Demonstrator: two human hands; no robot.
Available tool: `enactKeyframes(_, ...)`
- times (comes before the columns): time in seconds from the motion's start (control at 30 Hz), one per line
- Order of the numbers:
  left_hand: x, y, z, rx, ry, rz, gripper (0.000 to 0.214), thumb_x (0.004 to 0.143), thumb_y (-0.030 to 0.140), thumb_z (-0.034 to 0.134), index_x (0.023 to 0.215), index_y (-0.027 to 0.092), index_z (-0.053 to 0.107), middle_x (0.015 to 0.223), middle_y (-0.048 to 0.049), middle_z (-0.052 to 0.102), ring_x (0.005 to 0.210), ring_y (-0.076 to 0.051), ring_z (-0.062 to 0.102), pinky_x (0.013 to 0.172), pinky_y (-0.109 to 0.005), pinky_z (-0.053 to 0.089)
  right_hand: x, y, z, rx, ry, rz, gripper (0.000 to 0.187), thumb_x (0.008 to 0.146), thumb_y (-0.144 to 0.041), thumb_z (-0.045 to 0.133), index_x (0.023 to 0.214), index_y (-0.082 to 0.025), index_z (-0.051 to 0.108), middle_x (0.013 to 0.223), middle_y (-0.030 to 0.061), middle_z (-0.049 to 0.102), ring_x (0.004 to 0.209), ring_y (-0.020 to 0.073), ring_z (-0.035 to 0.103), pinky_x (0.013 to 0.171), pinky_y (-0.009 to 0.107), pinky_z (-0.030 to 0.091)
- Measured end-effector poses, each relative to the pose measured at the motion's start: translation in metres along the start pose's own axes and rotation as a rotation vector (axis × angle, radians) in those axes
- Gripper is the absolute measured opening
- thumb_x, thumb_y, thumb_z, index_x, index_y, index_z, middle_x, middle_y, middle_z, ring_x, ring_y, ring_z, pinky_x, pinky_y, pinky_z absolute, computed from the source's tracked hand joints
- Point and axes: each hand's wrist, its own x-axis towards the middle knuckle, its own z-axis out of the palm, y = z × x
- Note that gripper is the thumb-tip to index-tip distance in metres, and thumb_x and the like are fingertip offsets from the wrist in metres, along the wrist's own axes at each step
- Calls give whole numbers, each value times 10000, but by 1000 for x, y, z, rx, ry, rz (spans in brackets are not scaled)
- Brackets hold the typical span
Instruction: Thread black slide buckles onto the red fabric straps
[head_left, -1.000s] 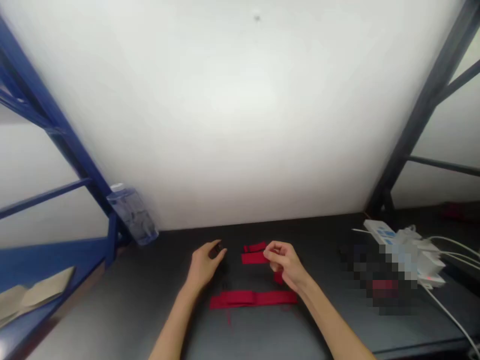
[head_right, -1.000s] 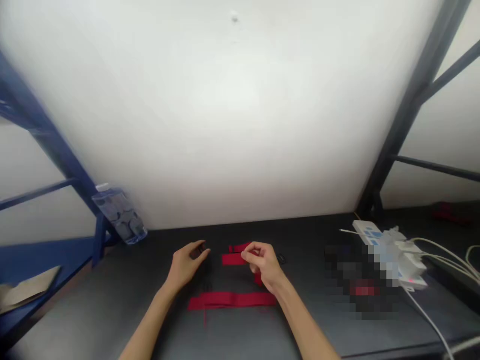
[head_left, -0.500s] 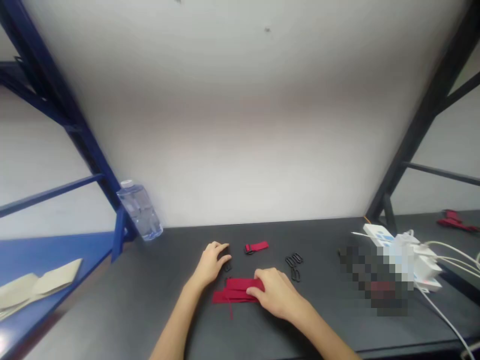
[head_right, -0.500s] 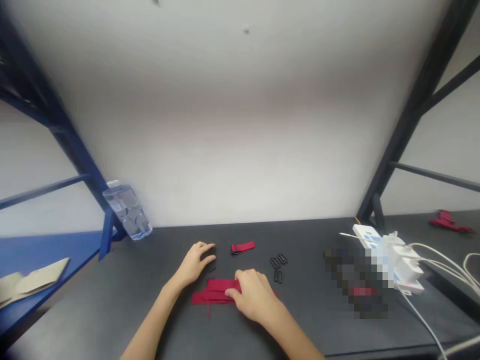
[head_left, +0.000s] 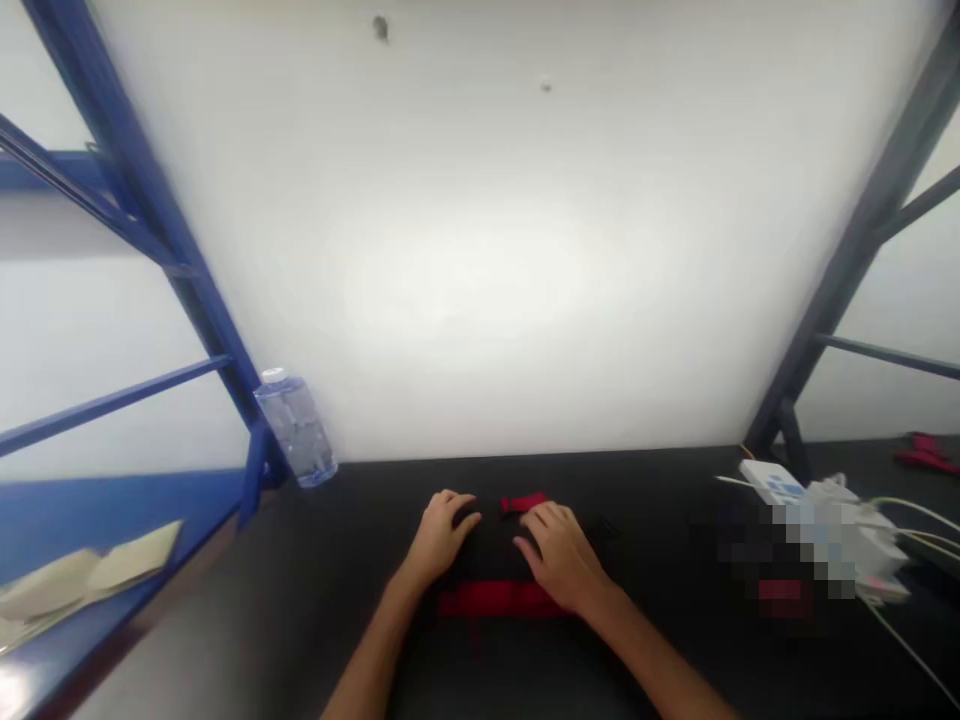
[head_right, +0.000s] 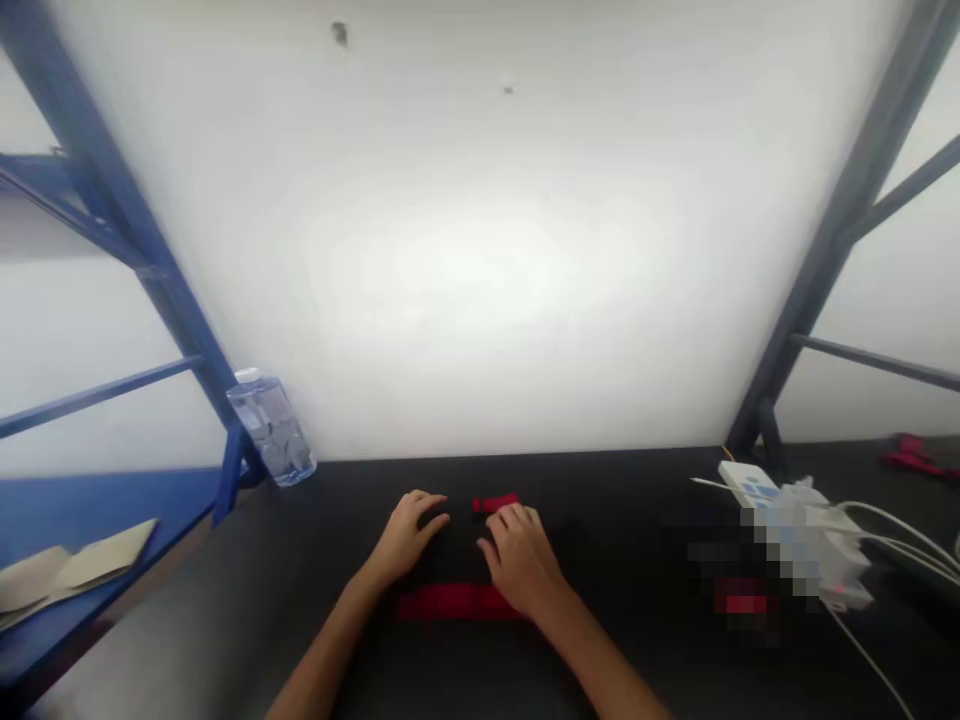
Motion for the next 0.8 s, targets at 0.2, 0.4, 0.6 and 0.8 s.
enactKeyframes(0.2, -2, 30, 7, -28, 28, 43, 189, 885, 297, 579, 1031, 238, 682, 993, -65, 645, 976, -238, 563, 887, -377, 436, 49, 28, 28, 28, -93, -89, 436, 894, -193, 545, 1323, -255, 498, 1321, 90, 538, 1203, 270, 455, 970, 403, 357)
enactKeyframes(0.4, -4, 43, 12, 21, 36, 29, 109, 866, 252, 577, 825, 203, 665, 847, -45, 665, 850, -218, 580, 803, -336, 430, 60, 30, 40, 102, -143, 41, 152, 831, -263, 618, 963, -194, 652, 995, 95, 642, 937, 242, 588, 792, 328, 417)
enactKeyframes(0.6, 0, 53, 20, -196, -63, -26, 253, 905, 308, 514, 811, 183, 713, 710, -36, 687, 635, -178, 606, 631, -275, 445, 51, 41, 42, 220, -107, 144, 141, 779, -261, 645, 669, -179, 611, 633, 33, 636, 574, 168, 583, 536, 246, 365)
enactKeyframes(0.8, 18, 63, 34, -649, -52, -179, 318, 805, 343, 677, 1054, 148, 717, 1048, -118, 737, 947, -258, 691, 854, -338, 529, 34, 26, 33, 408, 43, 102, 133, 866, -218, 544, 772, -175, 629, 722, 22, 681, 653, 142, 614, 602, 218, 434)
